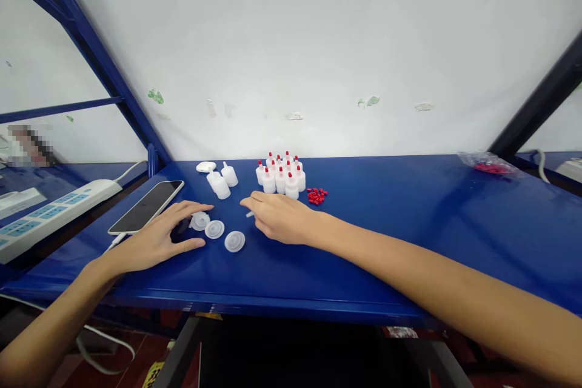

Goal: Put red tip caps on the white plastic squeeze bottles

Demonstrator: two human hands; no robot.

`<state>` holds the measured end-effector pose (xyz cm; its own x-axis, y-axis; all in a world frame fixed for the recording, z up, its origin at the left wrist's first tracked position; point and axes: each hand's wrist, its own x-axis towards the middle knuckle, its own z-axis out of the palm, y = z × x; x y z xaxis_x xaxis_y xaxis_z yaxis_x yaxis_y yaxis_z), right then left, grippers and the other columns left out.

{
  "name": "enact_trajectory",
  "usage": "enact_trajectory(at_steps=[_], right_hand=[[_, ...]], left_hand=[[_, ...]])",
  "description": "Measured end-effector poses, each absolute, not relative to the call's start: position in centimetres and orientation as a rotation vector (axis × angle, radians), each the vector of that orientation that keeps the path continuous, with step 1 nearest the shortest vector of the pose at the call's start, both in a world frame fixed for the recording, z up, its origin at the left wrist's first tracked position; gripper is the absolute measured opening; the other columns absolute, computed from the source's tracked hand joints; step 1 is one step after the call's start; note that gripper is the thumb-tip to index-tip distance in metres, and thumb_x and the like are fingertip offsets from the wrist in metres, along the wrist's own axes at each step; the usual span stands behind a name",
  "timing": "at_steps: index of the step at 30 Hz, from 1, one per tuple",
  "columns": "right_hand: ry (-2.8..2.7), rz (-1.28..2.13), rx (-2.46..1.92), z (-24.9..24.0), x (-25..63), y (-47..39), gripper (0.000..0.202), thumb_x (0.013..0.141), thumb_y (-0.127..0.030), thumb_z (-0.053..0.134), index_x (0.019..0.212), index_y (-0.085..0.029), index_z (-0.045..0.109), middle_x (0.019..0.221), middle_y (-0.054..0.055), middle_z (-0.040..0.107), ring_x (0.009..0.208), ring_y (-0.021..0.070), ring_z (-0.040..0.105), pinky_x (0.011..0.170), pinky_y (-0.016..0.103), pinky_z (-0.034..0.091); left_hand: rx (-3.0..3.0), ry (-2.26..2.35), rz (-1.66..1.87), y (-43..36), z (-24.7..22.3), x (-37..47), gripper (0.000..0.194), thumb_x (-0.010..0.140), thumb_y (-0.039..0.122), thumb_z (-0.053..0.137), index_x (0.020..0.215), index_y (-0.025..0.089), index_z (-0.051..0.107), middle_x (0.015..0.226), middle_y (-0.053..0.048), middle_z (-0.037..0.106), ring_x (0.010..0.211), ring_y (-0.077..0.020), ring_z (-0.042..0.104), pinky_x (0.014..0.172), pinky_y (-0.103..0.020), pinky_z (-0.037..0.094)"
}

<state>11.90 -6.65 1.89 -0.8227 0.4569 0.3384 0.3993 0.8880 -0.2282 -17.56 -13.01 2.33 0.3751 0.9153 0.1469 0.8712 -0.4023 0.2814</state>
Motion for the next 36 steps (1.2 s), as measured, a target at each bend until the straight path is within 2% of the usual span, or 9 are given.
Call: enact_trajectory(at_steps=[4, 7, 10, 15, 19, 23, 27, 32, 36], right_hand=[[-2.746, 0.210, -0.721, 2.4, 12.9, -9.7, 0.049, 0.094, -0.018, 0.045, 0.142, -0.012, 0.038, 0.108, 0.013, 0.069, 0.086, 0.0233, 0.068, 0.067, 0.033, 0.050], [-2.808, 0.003, -0.654, 2.8, 12.1, -12.0, 0.044, 0.097, -0.024, 0.042, 0.139, -0.012, 0.042, 0.102, 0.012, 0.070, 0.081, 0.0236, 0.069, 0.067, 0.034, 0.049], [-2.809, -0.152, -0.655, 2.8, 10.3, -13.0, 0.044, 0.098, -0.030, 0.040, 0.138, -0.011, 0.043, 0.092, 0.009, 0.071, 0.070, 0.0227, 0.068, 0.057, 0.032, 0.046], [-2.793, -0.225, -0.838, 1.9, 7.9, -12.5, 0.044, 0.098, -0.038, 0.044, 0.128, -0.007, 0.050, 0.096, 0.014, 0.070, 0.077, 0.0266, 0.071, 0.055, 0.033, 0.048], [-2.852, -0.121, -0.939, 1.7, 7.7, -11.7, 0.044, 0.096, -0.046, 0.051, 0.117, -0.008, 0.055, 0.099, 0.015, 0.068, 0.081, 0.0280, 0.070, 0.059, 0.035, 0.050], [-2.841, 0.123, -0.911, 2.1, 8.9, -10.9, 0.030, 0.097, -0.039, 0.052, 0.109, -0.012, 0.053, 0.098, 0.011, 0.066, 0.076, 0.0237, 0.066, 0.060, 0.033, 0.046], [-2.778, 0.440, -0.824, 2.1, 11.2, -10.1, 0.019, 0.091, -0.032, 0.059, 0.098, -0.018, 0.048, 0.092, 0.005, 0.061, 0.067, 0.0165, 0.055, 0.055, 0.029, 0.037], [-2.591, 0.659, -0.843, 1.7, 14.6, -9.1, 0.025, 0.091, -0.041, 0.058, 0.100, -0.021, 0.047, 0.076, -0.002, 0.055, 0.061, 0.0133, 0.048, 0.054, 0.025, 0.033], [-2.494, 0.689, -0.861, 2.0, 16.4, -8.5, 0.020, 0.089, -0.032, 0.059, 0.100, -0.020, 0.047, 0.068, -0.005, 0.052, 0.056, 0.0116, 0.045, 0.054, 0.024, 0.032]], left_hand=[[2.480, 1.626, 0.414, -13.4, 2.3, -16.9, 0.067, 0.084, 0.060, 0.061, 0.144, 0.037, 0.042, 0.135, -0.004, 0.054, 0.120, -0.0276, 0.055, 0.103, -0.042, 0.045], [2.489, 1.631, 0.385, -13.4, 2.2, -16.2, 0.069, 0.086, 0.062, 0.058, 0.147, 0.037, 0.037, 0.131, -0.005, 0.055, 0.116, -0.0267, 0.056, 0.101, -0.040, 0.045], [2.522, 1.630, 0.296, -13.3, 2.2, -15.6, 0.067, 0.089, 0.062, 0.053, 0.148, 0.038, 0.036, 0.128, -0.006, 0.053, 0.110, -0.0258, 0.058, 0.097, -0.039, 0.046], [2.626, 1.545, 0.208, -13.1, 2.2, -14.7, 0.056, 0.095, 0.059, 0.043, 0.146, 0.036, 0.039, 0.122, -0.006, 0.052, 0.098, -0.0230, 0.061, 0.088, -0.035, 0.048], [2.629, 1.482, 0.215, -12.9, 2.1, -14.2, 0.046, 0.099, 0.054, 0.036, 0.139, 0.033, 0.047, 0.116, -0.006, 0.052, 0.090, -0.0200, 0.060, 0.082, -0.032, 0.047], [2.580, 1.464, 0.212, -12.8, 2.4, -13.5, 0.044, 0.100, 0.054, 0.034, 0.135, 0.030, 0.048, 0.112, -0.005, 0.051, 0.089, -0.0197, 0.058, 0.081, -0.032, 0.046], [2.578, 1.363, 0.226, -12.4, 2.9, -11.9, 0.041, 0.100, 0.053, 0.035, 0.130, 0.028, 0.049, 0.104, -0.003, 0.051, 0.088, -0.0190, 0.057, 0.081, -0.031, 0.044], [2.639, 1.263, 0.244, -11.1, 2.8, -9.8, 0.039, 0.100, 0.050, 0.039, 0.130, 0.027, 0.049, 0.102, -0.003, 0.052, 0.085, -0.0178, 0.056, 0.078, -0.030, 0.043], [2.726, 1.165, 0.257, -10.3, 2.6, -8.0, 0.037, 0.100, 0.048, 0.042, 0.130, 0.027, 0.048, 0.103, -0.003, 0.053, 0.088, -0.0183, 0.056, 0.077, -0.029, 0.043]])
